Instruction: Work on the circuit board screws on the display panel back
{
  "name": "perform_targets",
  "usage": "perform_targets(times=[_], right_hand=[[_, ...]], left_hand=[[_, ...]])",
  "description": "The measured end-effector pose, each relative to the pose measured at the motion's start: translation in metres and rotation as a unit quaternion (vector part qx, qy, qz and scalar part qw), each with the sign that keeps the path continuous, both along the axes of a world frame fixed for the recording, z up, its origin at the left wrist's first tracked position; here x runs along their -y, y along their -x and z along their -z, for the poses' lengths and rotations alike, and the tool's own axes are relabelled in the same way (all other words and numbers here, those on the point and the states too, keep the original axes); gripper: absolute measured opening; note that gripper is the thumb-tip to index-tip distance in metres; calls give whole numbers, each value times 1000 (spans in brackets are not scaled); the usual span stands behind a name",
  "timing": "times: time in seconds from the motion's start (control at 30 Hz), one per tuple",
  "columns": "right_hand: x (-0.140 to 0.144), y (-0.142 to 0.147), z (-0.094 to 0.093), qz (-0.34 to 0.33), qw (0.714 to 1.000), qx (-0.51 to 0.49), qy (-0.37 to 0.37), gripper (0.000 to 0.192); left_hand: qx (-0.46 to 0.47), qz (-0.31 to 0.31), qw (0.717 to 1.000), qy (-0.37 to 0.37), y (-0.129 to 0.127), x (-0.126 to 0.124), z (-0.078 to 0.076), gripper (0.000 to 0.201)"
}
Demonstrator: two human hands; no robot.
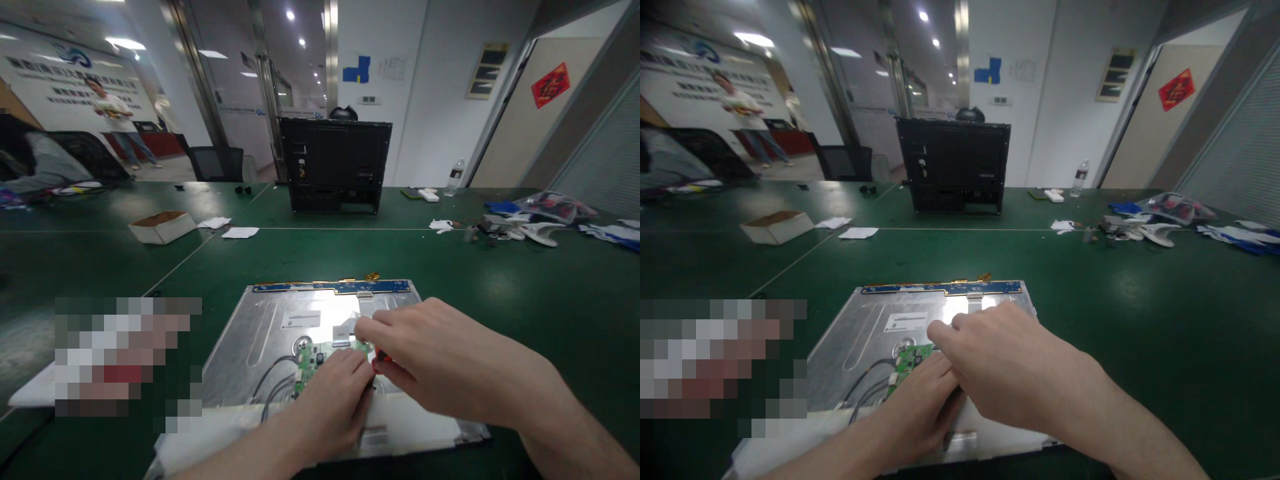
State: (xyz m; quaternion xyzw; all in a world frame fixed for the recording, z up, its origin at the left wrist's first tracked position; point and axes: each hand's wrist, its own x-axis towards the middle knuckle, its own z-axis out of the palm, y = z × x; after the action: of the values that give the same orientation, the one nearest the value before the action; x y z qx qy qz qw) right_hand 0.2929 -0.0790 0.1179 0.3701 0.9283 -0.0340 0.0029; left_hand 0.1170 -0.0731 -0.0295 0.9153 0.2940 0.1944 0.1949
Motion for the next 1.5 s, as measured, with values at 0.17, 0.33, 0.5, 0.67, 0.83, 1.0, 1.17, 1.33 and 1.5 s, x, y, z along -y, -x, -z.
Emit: perform_targets(times=[0.17,0.33,0.5,0.67,0.83,1.0,1.17,1.33,1.5], right_hand=[[2,0,0,-7,1000,-10,7,14],[-1,4,-1,35,999,7,-7,13],[-3,5,0,49,998,19,-29,10],[-1,3,0,13,1000,7,-10,10],[1,0,-1,-18,1000,-9,20,14],[5,4,-1,18,1000,-5,1,16],[7,9,-1,63,998,28,-14,10],[5,6,-1,26,1000,12,-12,12],[1,1,-1,-2,1000,-20,19,13]], left_hand=[[-3,-1,1000,4,0,1,-2,19],[-3,-3,1000,4,0,0,1,21],[0,-3,1000,6,1,0,1,23],[-2,0,1000,4,1,0,-1,19],[-3,-4,1000,4,0,1,-3,16],[-3,1,1000,-1,1,0,0,17],[-6,4,1000,-10,1,-1,2,19],[-12,-6,1000,-1,0,0,0,15],[-5,-3,1000,1,0,0,-1,14]])
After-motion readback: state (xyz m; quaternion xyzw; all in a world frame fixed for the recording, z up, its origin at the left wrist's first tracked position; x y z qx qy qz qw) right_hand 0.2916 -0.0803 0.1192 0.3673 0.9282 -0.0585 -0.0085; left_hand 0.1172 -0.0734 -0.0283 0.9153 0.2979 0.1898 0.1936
